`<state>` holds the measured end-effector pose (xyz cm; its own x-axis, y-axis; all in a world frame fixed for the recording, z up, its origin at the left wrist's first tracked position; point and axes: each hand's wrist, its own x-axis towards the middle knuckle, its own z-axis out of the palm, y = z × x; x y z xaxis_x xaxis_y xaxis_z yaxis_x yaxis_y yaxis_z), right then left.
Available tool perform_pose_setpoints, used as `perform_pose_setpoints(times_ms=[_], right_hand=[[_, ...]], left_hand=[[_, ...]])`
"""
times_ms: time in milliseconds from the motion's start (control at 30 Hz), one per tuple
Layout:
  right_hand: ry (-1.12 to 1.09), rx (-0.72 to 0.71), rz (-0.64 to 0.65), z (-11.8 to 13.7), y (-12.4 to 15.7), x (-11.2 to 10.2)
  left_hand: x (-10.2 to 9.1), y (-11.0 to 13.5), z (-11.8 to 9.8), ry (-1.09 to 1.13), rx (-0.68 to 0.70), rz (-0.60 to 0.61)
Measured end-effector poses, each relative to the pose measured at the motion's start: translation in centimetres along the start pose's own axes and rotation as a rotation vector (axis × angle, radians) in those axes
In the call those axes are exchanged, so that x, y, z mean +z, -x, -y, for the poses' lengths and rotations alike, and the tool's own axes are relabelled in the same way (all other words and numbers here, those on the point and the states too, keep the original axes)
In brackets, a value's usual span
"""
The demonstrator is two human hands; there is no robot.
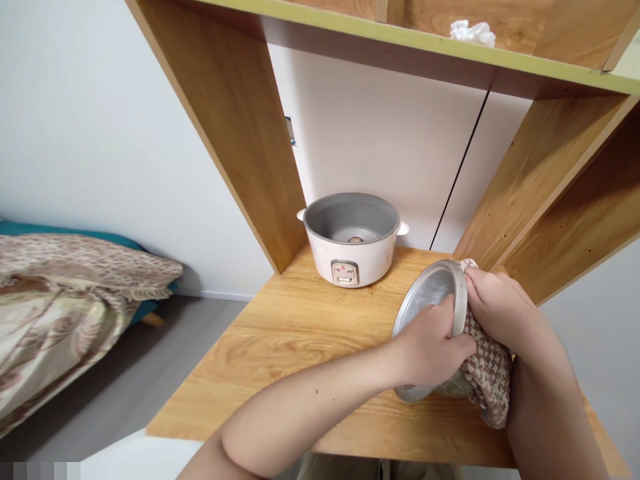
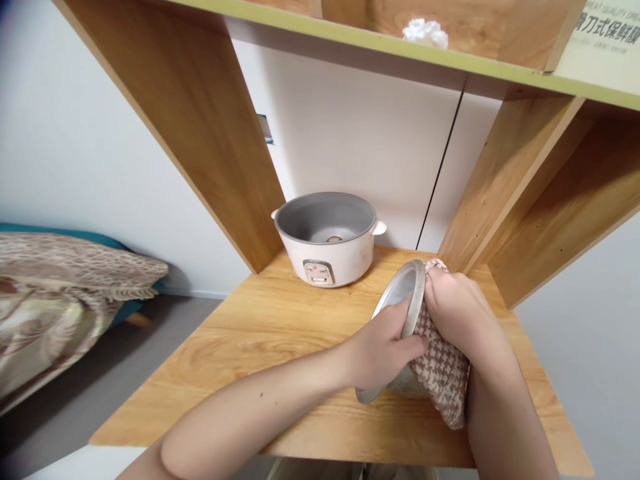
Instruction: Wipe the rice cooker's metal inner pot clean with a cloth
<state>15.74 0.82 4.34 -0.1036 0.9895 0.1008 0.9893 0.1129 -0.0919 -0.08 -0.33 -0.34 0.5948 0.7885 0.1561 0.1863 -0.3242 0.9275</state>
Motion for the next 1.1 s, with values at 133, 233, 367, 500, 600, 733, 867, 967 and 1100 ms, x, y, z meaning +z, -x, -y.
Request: perform_pose_setpoints(times_ms=[133, 233, 367, 500, 600, 733, 867, 967, 1100], right_hand=[[-0.002, 0.010, 0.008, 0.2, -0.2, -0.1], [0.030, 0.022, 0.026, 0.2, -0.3, -0.2], [0.072, -0.011, 0.020, 0.1, 0.2, 0.0], [0.103, -0.054, -0.012, 0.1, 1.5, 0.2], [0.130, -0.110, -0.021, 0.2, 2.4, 0.6], [0.121, -0.128, -0.044, 0.2, 2.6, 0.8], [0.068, -0.096, -0.052, 0.2, 1.7, 0.4], [0.014, -0.062, -0.016, 0.0, 0.7, 0.1], [-0.017, -0.039, 0.003, -0.2, 0.0, -0.1]], left_hand=[[0.0, 0.0, -0.1, 0.032, 0.000, -0.009], [0.0, 0.0, -0.1, 0.031, -0.008, -0.013], [0.0, 0.0, -0.1, 0.016, -0.008, 0.001], [0.0, 0.1, -0.1, 0.025, -0.009, 0.008], [0.0, 0.0, 0.1, 0.064, -0.010, -0.004], [0.0, -0.1, 0.2, 0.072, 0.003, -0.016], [-0.1, 0.0, 0.1, 0.062, 0.004, -0.013], [-0.1, 0.0, 0.0, 0.035, 0.004, -0.002], [0.0, 0.0, 0.1, 0.018, 0.006, -0.010]])
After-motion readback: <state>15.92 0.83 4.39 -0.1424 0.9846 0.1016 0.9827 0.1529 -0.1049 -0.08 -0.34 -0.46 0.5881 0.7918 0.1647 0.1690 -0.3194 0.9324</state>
